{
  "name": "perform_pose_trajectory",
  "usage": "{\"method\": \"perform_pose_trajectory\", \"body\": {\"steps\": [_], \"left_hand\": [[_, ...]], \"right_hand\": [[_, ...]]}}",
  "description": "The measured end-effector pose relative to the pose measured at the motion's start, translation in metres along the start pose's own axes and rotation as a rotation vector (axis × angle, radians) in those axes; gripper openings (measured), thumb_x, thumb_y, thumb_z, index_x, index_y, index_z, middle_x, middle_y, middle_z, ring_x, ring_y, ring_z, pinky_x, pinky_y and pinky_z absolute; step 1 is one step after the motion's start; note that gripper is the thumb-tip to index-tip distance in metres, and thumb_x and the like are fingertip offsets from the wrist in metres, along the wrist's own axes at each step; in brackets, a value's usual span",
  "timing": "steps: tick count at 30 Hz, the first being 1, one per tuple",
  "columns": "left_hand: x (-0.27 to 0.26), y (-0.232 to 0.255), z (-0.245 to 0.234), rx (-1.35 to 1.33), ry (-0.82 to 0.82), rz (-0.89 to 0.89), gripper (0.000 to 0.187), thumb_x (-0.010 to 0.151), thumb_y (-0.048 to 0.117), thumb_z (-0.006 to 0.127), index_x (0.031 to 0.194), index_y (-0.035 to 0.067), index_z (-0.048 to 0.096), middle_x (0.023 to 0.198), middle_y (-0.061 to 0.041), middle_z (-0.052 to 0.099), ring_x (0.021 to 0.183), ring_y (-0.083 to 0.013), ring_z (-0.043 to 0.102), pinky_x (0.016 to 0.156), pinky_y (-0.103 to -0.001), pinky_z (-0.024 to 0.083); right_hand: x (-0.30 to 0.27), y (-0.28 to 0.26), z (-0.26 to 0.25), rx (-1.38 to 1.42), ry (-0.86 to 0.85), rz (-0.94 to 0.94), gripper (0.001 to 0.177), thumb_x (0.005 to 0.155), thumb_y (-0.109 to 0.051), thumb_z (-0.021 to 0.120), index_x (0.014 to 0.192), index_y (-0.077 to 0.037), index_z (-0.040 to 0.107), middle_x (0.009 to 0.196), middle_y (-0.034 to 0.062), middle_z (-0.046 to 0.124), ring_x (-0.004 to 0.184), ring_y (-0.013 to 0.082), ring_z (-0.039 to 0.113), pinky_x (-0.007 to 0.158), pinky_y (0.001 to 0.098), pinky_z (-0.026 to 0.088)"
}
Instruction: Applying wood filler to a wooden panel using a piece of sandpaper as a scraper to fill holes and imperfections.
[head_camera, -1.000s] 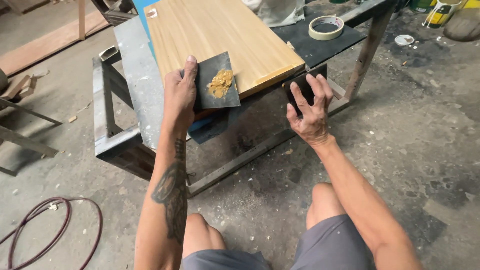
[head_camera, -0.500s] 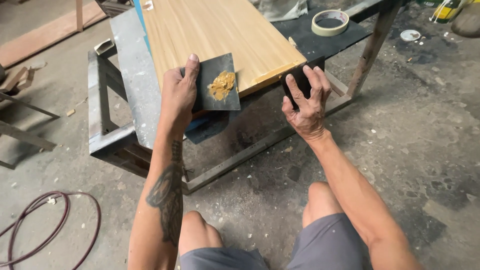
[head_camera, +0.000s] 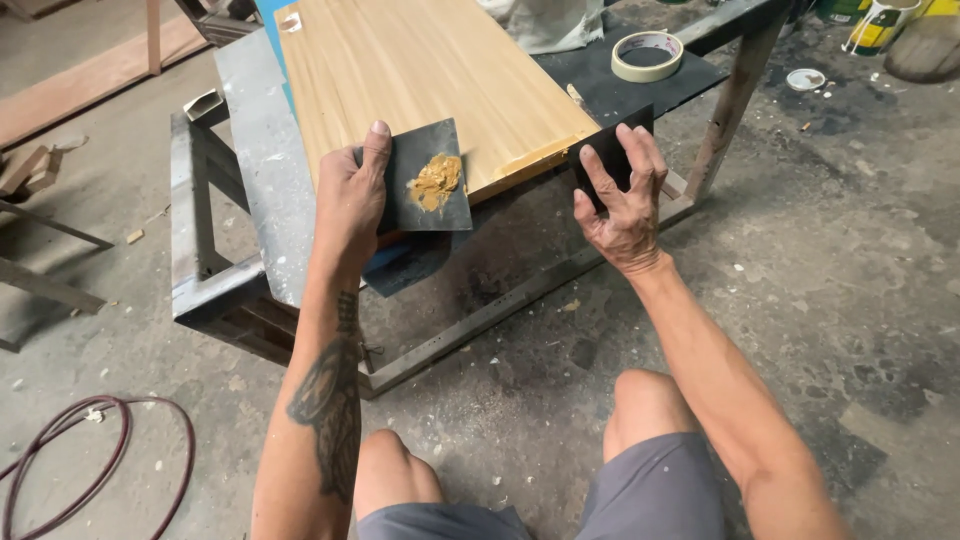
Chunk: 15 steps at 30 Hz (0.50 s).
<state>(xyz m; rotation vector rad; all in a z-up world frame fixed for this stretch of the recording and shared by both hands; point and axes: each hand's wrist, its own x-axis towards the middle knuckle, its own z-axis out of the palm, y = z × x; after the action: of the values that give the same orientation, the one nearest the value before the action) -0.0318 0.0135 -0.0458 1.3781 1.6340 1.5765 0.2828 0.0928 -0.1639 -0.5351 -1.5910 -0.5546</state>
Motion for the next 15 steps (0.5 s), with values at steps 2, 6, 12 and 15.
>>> {"method": "perform_pose_trajectory", "body": {"steps": [2, 6, 12, 15], "left_hand": [[-0.001, 0.000, -0.001, 0.003, 0.000, -0.006, 0.058, 0.105, 0.049, 0.061, 0.071, 0.002, 0.065, 0.055, -0.010, 0.058, 0.045, -0.0176, 0.062, 0.045, -0.029, 0.056], [0.001, -0.001, -0.001, -0.001, -0.012, -0.004, 0.058, 0.105, 0.049, 0.060, 0.072, 0.002, 0.066, 0.056, -0.010, 0.059, 0.046, -0.0172, 0.062, 0.046, -0.029, 0.056], [-0.008, 0.005, -0.001, 0.001, -0.013, -0.010, 0.058, 0.105, 0.048, 0.061, 0.075, 0.000, 0.067, 0.058, -0.010, 0.060, 0.047, -0.0180, 0.063, 0.048, -0.030, 0.058], [-0.007, 0.006, -0.003, 0.035, -0.018, 0.008, 0.058, 0.106, 0.048, 0.060, 0.075, 0.000, 0.067, 0.058, -0.011, 0.060, 0.048, -0.0188, 0.063, 0.048, -0.032, 0.057]], "right_hand": [[-0.001, 0.000, 0.003, 0.003, -0.001, -0.003, 0.042, 0.103, -0.030, 0.062, 0.137, -0.007, 0.073, 0.147, 0.0271, 0.049, 0.137, 0.0512, 0.042, 0.109, 0.0596, 0.040], [-0.004, 0.002, 0.006, -0.026, 0.016, -0.007, 0.044, 0.103, -0.031, 0.062, 0.137, -0.007, 0.073, 0.145, 0.0273, 0.049, 0.135, 0.0514, 0.043, 0.109, 0.0598, 0.040], [-0.008, -0.010, -0.005, -0.047, -0.032, 0.037, 0.043, 0.102, -0.029, 0.063, 0.136, -0.006, 0.074, 0.145, 0.0262, 0.051, 0.135, 0.0495, 0.045, 0.110, 0.0590, 0.038], [-0.013, -0.021, -0.014, -0.002, -0.034, 0.118, 0.043, 0.102, -0.028, 0.061, 0.137, -0.005, 0.071, 0.146, 0.0257, 0.050, 0.135, 0.0479, 0.046, 0.111, 0.0580, 0.037]]}}
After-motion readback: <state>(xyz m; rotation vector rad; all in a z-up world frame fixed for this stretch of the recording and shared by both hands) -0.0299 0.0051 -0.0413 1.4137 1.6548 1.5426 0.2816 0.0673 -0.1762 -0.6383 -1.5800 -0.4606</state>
